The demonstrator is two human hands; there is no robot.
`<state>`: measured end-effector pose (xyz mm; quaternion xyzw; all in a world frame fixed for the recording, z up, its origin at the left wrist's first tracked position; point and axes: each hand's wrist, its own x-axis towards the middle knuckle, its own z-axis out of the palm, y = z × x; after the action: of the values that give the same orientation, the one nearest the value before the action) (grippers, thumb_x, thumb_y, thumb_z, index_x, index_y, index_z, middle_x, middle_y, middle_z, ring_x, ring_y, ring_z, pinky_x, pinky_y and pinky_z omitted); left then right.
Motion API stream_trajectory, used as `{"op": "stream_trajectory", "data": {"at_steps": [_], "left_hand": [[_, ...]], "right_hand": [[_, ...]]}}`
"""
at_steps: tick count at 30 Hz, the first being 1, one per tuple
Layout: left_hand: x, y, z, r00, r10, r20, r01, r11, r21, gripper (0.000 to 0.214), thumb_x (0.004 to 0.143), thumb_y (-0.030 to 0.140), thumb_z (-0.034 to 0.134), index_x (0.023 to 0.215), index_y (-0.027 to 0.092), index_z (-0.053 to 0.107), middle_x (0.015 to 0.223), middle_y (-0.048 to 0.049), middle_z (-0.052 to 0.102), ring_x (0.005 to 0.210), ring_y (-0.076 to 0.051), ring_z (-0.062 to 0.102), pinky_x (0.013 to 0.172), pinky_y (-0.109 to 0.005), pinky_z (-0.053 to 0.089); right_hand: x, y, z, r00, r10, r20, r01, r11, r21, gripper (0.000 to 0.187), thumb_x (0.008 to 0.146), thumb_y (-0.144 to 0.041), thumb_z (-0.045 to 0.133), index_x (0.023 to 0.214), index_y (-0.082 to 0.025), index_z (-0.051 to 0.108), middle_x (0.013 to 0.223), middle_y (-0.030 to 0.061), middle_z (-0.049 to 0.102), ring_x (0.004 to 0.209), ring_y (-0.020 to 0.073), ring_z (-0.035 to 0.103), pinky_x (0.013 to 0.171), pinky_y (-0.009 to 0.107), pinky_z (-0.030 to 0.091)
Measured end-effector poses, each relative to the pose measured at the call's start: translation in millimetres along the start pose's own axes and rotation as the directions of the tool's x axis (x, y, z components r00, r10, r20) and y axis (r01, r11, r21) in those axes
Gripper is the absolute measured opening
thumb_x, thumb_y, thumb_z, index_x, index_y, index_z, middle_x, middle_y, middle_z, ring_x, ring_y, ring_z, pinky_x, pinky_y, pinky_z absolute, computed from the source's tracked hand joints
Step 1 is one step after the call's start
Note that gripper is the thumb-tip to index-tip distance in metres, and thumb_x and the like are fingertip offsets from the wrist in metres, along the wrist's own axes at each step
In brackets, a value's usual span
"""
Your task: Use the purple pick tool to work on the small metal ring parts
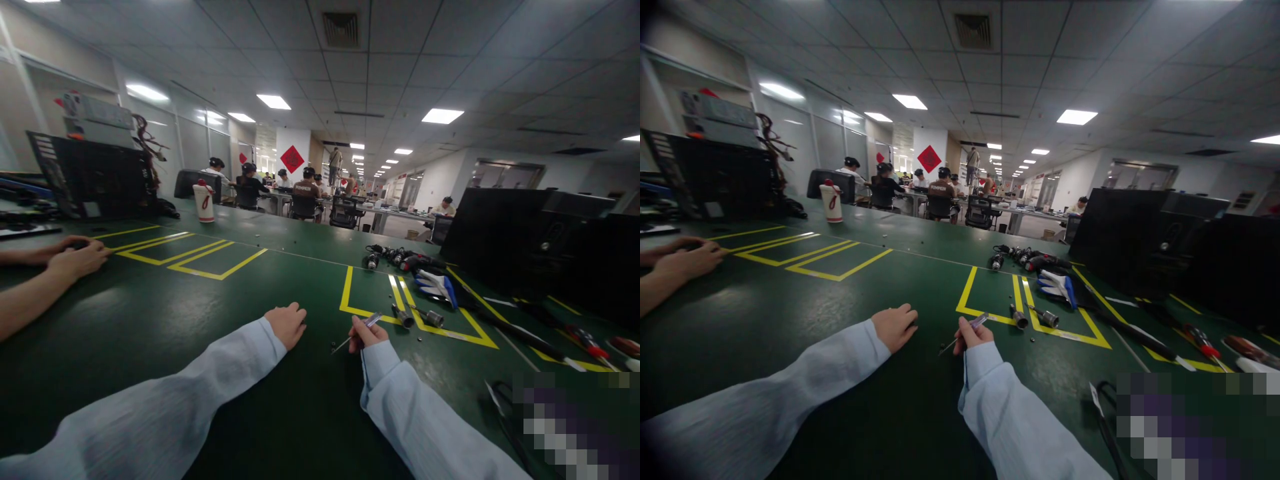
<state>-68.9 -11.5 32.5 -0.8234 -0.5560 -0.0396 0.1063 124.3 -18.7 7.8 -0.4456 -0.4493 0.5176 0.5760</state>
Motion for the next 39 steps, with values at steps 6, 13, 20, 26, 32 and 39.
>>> {"op": "stream_trajectory", "data": {"at_steps": [6,13,20,26,32,39], "left_hand": [[0,3,3.7,0.999,-0.007,-0.032,-0.006,0.925,-0.38,0.021,0.071,0.026,0.05,0.087,0.017,0.061,0.083,-0.0063,0.056,0.077,-0.019,0.056,0.07,-0.03,0.044],[3,-5,4.1,0.991,-0.108,0.076,0.126,0.609,-0.783,0.031,0.061,0.018,0.049,0.088,0.016,0.065,0.082,-0.0036,0.061,0.062,-0.013,0.055,0.055,-0.023,0.044],[3,-14,11.8,0.988,-0.07,0.135,0.15,0.303,-0.941,0.042,0.06,0.022,0.056,0.1,0.012,0.06,0.069,-0.0032,0.064,0.052,-0.012,0.054,0.052,-0.024,0.046],[-2,1,11.8,0.986,0.033,-0.166,-0.154,0.574,-0.804,0.035,0.061,0.015,0.057,0.096,0.015,0.06,0.096,-0.007,0.057,0.077,-0.015,0.056,0.062,-0.024,0.047],[-9,25,2.1,0.924,0.281,-0.261,-0.365,0.851,-0.377,0.044,0.062,0.004,0.053,0.104,0.018,0.054,0.105,-0.0082,0.051,0.093,-0.021,0.05,0.081,-0.035,0.042],[-13,30,-0.6,0.888,0.329,-0.321,-0.407,0.887,-0.217,0.039,0.067,0.004,0.046,0.103,0.017,0.053,0.107,-0.0101,0.05,0.088,-0.022,0.051,0.076,-0.037,0.044]], "right_hand": [[4,1,-3,0.999,-0.01,-0.039,0.01,1.0,0.02,0.037,0.053,-0.048,0.065,0.041,-0.016,0.051,0.025,-0.0029,0.047,0.023,0.009,0.043,0.028,0.02,0.031],[3,0,-1,0.998,-0.014,-0.056,0.016,0.999,0.036,0.036,0.053,-0.046,0.066,0.04,-0.016,0.051,0.025,-0.0029,0.047,0.023,0.0084,0.042,0.028,0.019,0.03],[3,0,0,0.998,0.001,-0.067,0.002,0.999,0.051,0.035,0.052,-0.045,0.066,0.04,-0.015,0.051,0.025,-0.0035,0.046,0.023,0.0072,0.042,0.028,0.017,0.031],[3,0,2,0.997,-0.017,-0.071,0.02,0.999,0.043,0.036,0.053,-0.045,0.066,0.04,-0.016,0.05,0.024,-0.0038,0.045,0.022,0.0072,0.041,0.028,0.018,0.029],[3,1,3,0.996,-0.035,-0.081,0.038,0.999,0.03,0.037,0.053,-0.047,0.064,0.039,-0.016,0.05,0.024,-0.0042,0.044,0.022,0.0062,0.04,0.028,0.016,0.026],[4,2,4,0.992,-0.074,-0.1,0.072,0.997,-0.021,0.038,0.054,-0.049,0.062,0.04,-0.017,0.048,0.025,-0.0039,0.044,0.022,0.0073,0.04,0.027,0.018,0.026]]}}
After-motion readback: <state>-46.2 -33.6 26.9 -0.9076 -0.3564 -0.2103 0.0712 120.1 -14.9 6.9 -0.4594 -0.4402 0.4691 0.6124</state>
